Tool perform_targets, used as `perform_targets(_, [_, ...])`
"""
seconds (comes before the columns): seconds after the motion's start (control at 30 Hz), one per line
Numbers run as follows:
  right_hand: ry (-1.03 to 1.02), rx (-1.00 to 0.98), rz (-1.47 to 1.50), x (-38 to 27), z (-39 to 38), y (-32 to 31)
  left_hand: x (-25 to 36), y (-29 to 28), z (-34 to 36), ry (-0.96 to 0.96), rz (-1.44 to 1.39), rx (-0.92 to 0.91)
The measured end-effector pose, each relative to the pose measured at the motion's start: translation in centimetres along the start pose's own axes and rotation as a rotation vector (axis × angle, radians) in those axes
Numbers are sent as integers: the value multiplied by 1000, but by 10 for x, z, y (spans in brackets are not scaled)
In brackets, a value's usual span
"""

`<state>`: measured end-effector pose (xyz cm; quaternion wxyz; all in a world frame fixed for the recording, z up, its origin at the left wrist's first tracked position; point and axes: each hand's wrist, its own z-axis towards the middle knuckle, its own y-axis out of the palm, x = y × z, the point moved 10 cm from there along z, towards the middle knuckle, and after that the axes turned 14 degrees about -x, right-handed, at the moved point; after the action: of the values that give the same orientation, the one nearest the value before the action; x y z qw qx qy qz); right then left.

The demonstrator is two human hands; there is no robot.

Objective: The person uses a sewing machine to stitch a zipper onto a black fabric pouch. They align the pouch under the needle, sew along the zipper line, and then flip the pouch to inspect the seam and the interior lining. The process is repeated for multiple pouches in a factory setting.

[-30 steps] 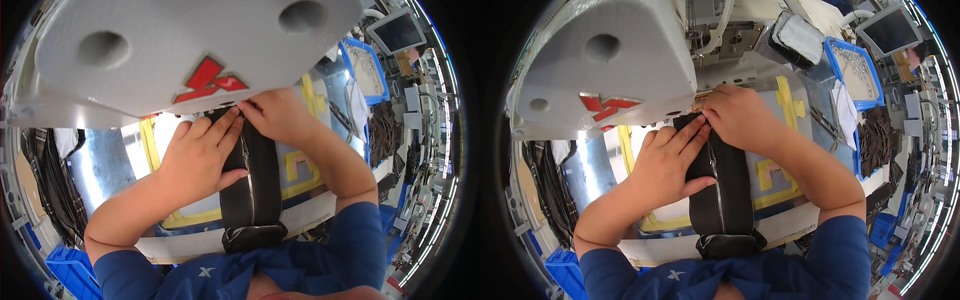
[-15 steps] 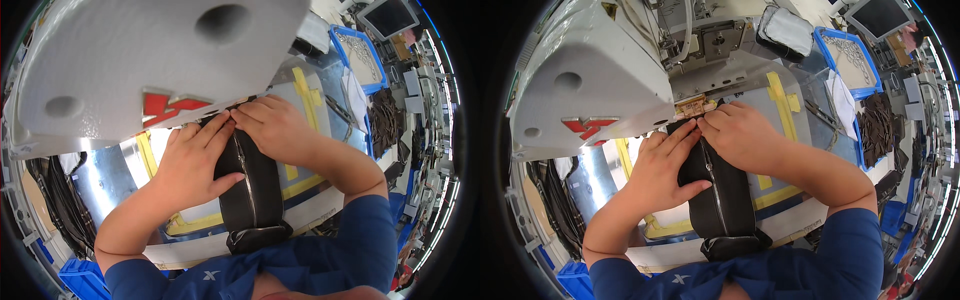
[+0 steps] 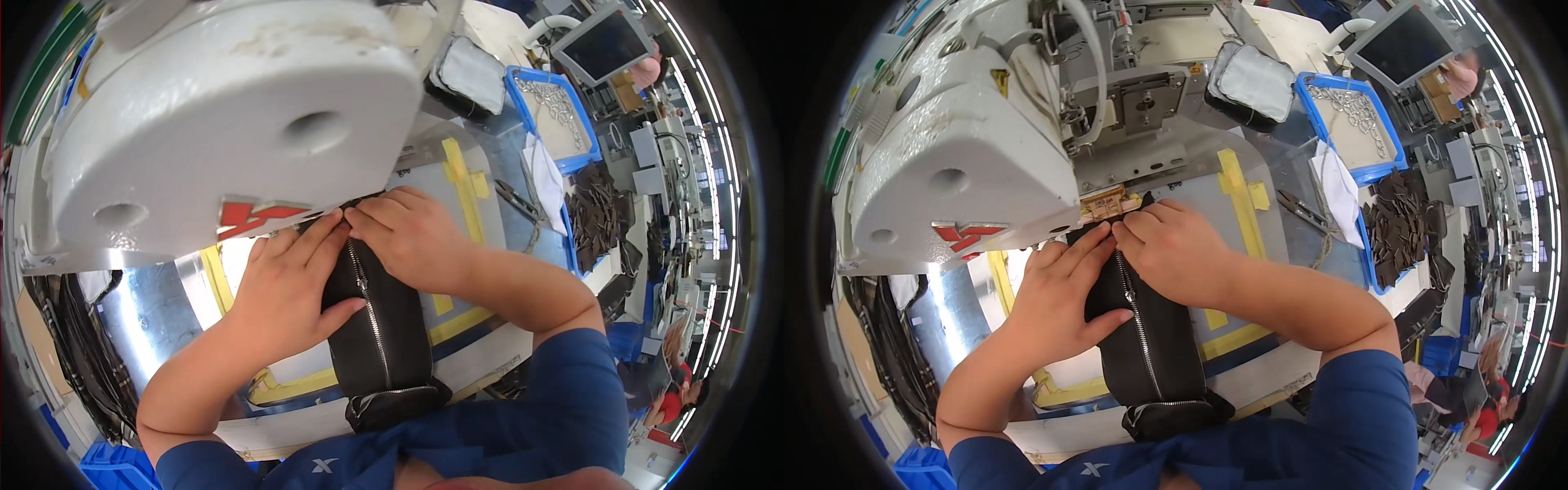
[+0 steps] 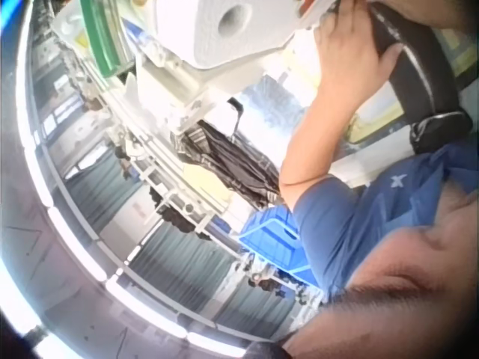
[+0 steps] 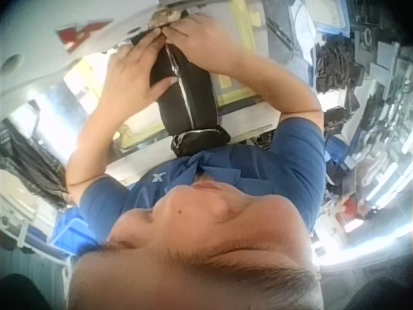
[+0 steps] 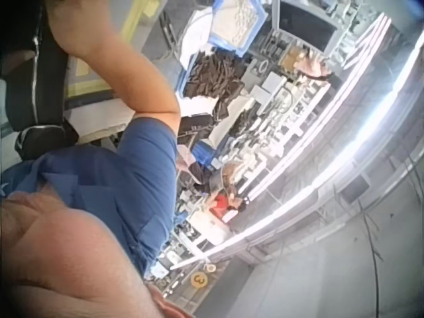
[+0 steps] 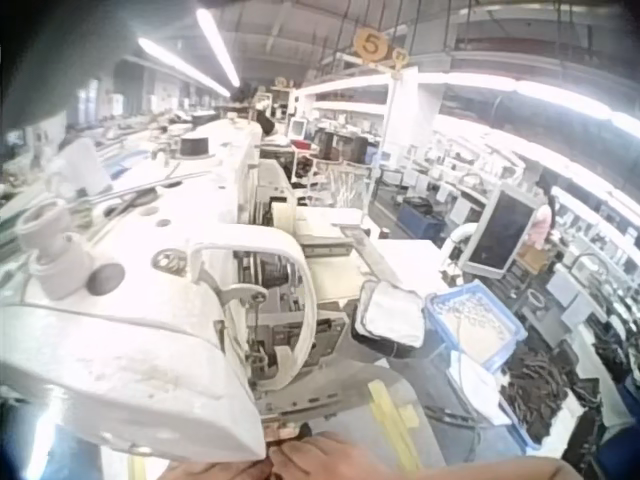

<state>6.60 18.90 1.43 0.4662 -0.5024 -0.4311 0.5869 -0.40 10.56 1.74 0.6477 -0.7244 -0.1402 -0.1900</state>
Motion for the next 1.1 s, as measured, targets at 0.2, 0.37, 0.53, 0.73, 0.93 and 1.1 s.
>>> perform_targets(0.2, [1, -56, 17, 1, 7, -6, -1, 3, -2, 2, 8, 85])
perform_targets(0.37, [29, -62, 57, 2, 8, -6, -4, 2, -9, 3, 14, 107])
perform_targets(0.53, [35, -44, 62, 3, 9, -7, -3, -3, -7, 16, 51, 115])
perform_targets(0.73, [115, -100, 48, 6, 11, -7, -9, -3, -7, 20, -23, 90])
perform_targets(0.93, [125, -77, 33, 5, 12, -7, -13, -2, -7, 31, -139, 88])
perform_targets(1.1, [137, -31, 51, -1, 22, -5, -20, -3, -8, -27, -70, 74])
